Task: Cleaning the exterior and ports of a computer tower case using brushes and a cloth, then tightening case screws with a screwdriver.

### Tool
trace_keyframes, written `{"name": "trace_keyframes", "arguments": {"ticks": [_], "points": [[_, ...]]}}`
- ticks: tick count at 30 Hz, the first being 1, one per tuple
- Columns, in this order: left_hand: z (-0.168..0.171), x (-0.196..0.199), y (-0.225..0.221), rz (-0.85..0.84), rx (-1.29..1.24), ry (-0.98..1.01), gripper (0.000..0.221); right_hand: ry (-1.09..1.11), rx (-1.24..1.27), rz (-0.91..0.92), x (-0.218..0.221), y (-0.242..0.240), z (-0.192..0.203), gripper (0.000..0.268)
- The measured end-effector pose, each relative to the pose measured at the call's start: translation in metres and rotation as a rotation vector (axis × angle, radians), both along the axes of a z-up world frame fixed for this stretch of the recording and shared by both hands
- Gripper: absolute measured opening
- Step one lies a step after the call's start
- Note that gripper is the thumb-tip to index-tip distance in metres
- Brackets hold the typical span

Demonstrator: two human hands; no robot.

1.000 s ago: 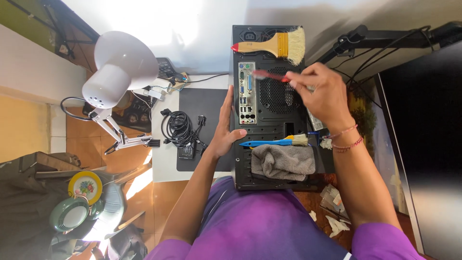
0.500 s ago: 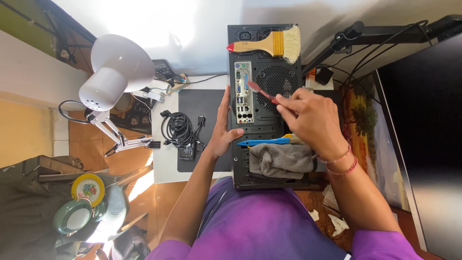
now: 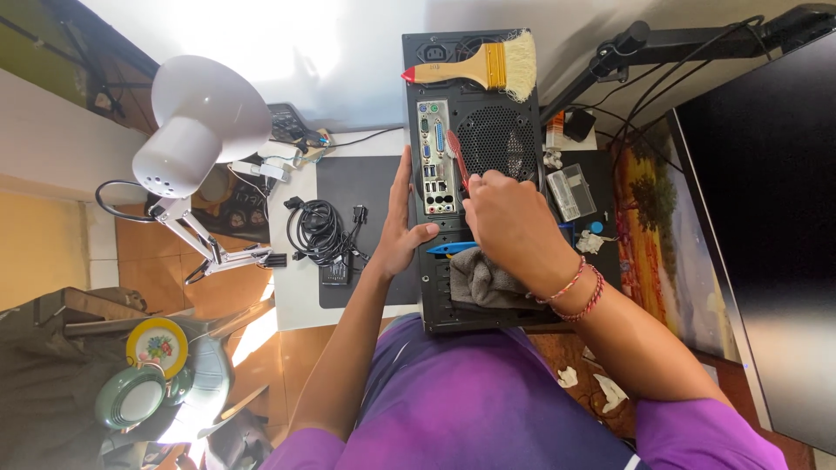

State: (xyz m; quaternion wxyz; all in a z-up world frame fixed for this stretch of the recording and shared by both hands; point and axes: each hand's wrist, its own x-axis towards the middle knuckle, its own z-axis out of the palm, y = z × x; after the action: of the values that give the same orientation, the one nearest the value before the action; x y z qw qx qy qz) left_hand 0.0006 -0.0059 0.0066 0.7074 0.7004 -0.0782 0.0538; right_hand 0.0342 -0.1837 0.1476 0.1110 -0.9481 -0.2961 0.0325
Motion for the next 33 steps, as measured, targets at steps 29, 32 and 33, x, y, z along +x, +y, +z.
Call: {"name": "trace_keyframes", "arguments": {"ticks": [29,32,33], "points": [[-0.014,0.002,0.010,-0.042,0.072,-0.056,0.123,-0.130,0.092,-0.055,-0.020,0.029,-0.011,0.029],[-0.018,0.002,0.012,-0.041,0.073,-0.069,0.123,-0.101,0.045,-0.065,-0.024,0.030,-0.006,0.030],[-0.019,0.001,0.011,-0.044,0.080,-0.067,0.123,-0.081,0.032,-0.123,-0.024,0.030,-0.006,0.028]]}}
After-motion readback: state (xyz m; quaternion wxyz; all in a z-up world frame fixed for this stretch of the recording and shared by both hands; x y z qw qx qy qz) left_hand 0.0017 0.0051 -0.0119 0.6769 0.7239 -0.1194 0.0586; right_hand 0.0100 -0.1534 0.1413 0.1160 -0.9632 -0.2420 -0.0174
